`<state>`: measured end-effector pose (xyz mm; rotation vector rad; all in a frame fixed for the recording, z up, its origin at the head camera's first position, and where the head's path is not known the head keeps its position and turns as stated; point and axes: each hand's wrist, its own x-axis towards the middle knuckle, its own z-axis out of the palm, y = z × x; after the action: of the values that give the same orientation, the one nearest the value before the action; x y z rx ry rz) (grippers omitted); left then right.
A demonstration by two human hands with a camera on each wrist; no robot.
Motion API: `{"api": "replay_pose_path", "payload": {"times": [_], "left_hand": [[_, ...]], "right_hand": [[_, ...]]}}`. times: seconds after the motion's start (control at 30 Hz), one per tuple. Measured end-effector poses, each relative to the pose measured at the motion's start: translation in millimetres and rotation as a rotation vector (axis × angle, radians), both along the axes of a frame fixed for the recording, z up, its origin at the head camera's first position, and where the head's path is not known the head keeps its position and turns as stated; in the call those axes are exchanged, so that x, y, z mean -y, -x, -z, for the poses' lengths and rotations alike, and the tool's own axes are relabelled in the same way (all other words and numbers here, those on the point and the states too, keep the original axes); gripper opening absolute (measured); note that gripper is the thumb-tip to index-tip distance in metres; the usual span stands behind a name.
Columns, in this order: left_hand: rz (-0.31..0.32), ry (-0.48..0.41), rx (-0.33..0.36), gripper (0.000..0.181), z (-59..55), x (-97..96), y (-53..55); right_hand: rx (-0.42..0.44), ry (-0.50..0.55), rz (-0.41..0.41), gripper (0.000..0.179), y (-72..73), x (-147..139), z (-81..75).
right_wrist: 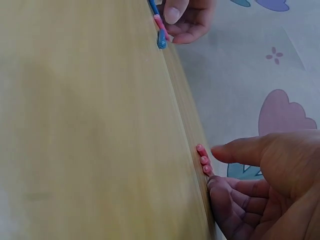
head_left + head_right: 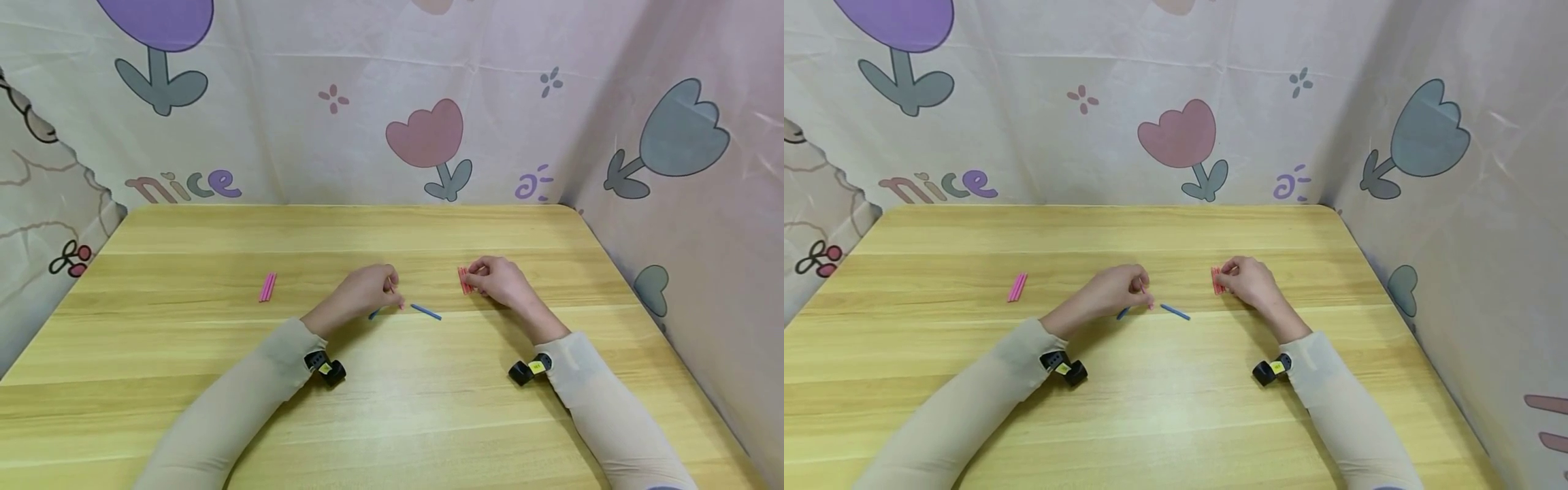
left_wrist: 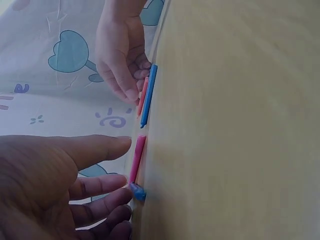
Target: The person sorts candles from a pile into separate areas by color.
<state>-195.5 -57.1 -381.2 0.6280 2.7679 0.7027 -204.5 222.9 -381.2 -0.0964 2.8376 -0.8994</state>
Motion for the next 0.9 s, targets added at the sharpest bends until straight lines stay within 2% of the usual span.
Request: {"api": "replay_pose_path", "payload": {"times": [0.2,0.4,0.67,0.9], "left_hand": [[0.025,0.013,-0.018,0.036,1.9,-1.0,-0.6],[0.033,0.007,-0.014,0.036,0.7,-3.5,-3.9],[0.011,-0.081,0.001,0.040,2.9,-6.4,-4.2],[0.006,-0.108,-0.020,0.038,5.3,-8.1,-4.9]], "right_hand": [[-0.017,-0.039,-0.009,0.040,-0.9,1.0,-1.1],[-0.025,-0.063,-0.004,0.039,-2.2,1.4,-2.1],[-0.028,-0.063,-0.002,0.039,-2.3,1.2,-1.4],[-0.032,-0.059,-0.006,0.038,-2.1,0.9,0.1]]}}
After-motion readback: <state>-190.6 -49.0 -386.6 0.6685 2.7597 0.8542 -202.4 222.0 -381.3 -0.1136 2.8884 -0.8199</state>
